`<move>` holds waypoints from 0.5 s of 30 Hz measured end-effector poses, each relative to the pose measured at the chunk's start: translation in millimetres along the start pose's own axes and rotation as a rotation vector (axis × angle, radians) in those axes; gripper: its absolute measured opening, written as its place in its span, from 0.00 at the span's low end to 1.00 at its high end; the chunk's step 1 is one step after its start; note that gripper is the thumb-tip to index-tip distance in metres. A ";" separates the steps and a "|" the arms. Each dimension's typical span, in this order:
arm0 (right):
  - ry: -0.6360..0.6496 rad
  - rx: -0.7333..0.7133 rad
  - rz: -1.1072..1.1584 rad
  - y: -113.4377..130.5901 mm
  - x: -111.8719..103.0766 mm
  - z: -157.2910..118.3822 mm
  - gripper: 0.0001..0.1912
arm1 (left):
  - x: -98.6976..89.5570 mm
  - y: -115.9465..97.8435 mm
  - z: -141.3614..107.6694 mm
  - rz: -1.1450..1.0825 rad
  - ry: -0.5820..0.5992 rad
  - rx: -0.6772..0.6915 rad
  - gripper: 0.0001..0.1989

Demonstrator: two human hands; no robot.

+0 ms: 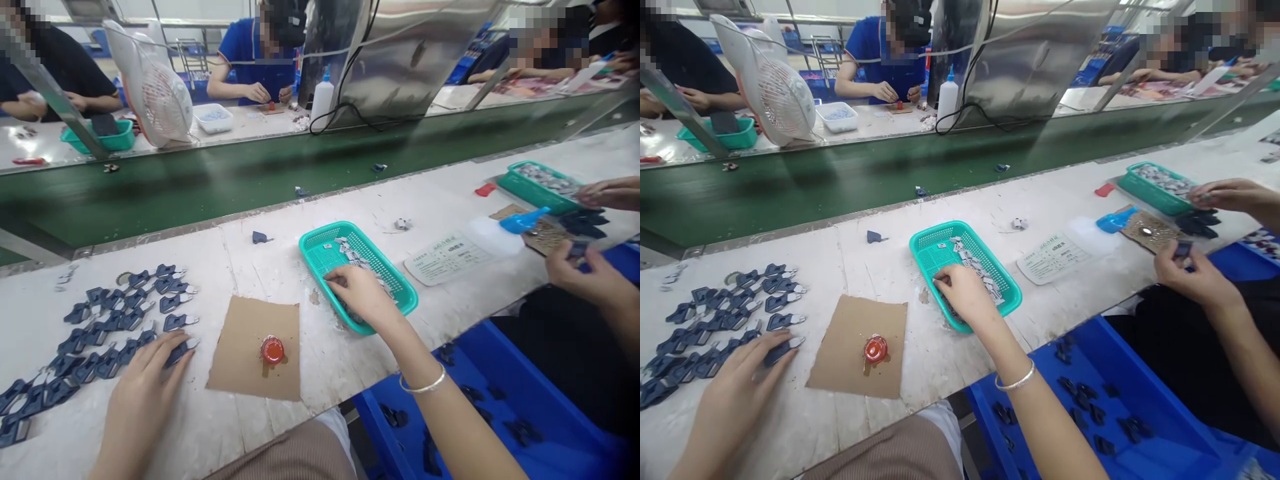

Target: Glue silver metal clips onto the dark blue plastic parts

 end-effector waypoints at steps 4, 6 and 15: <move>0.072 0.006 0.133 -5.9 -4.3 0.5 0.03 | -2.2 -5.9 15.3 0.058 -0.063 0.145 0.12; 0.080 0.013 0.203 -9.2 -7.8 -1.3 0.05 | -3.8 -11.8 34.0 0.036 -0.067 0.185 0.11; 0.116 0.005 0.702 -6.0 -12.5 -66.9 0.10 | 40.9 -16.1 188.6 -0.349 0.082 0.235 0.15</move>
Point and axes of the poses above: each hand's wrist, its own z-axis towards the middle knuckle, its own x-axis out of the palm, y = z × x, the point moved 1 cm from there along z, towards the middle knuckle, and after that the axes turned 13 degrees about x, right-handed, at the moved point
